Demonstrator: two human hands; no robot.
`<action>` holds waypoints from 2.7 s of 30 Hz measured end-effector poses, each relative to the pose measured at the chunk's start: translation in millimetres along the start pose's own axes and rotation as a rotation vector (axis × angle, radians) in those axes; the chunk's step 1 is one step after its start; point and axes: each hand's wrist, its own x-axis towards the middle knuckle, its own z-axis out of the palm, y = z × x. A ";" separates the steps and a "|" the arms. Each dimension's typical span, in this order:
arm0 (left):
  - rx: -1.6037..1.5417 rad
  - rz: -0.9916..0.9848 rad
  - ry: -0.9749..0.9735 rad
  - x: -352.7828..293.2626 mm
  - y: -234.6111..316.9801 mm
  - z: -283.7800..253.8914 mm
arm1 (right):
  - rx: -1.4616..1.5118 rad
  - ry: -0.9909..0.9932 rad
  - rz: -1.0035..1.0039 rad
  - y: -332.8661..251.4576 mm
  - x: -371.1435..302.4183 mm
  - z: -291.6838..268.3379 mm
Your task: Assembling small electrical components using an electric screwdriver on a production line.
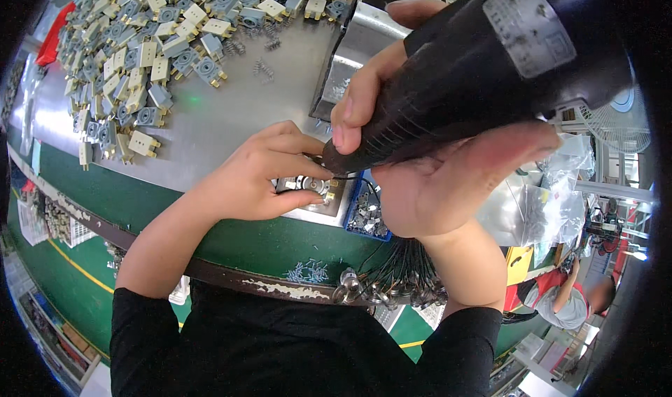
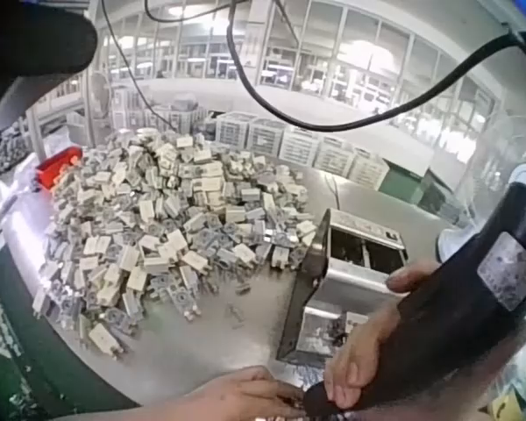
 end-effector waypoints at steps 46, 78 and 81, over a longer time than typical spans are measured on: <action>-0.008 -0.039 -0.022 2.9 -0.3 1.9 | -0.350 0.150 -0.247 -24.2 25.6 -55.3; -0.012 -0.005 0.010 -2.9 -5.8 0.8 | -0.193 -0.116 0.075 -26.2 -11.2 22.3; -0.007 0.000 0.009 -4.9 -5.6 1.9 | -0.174 -0.049 0.080 -14.4 -16.6 17.1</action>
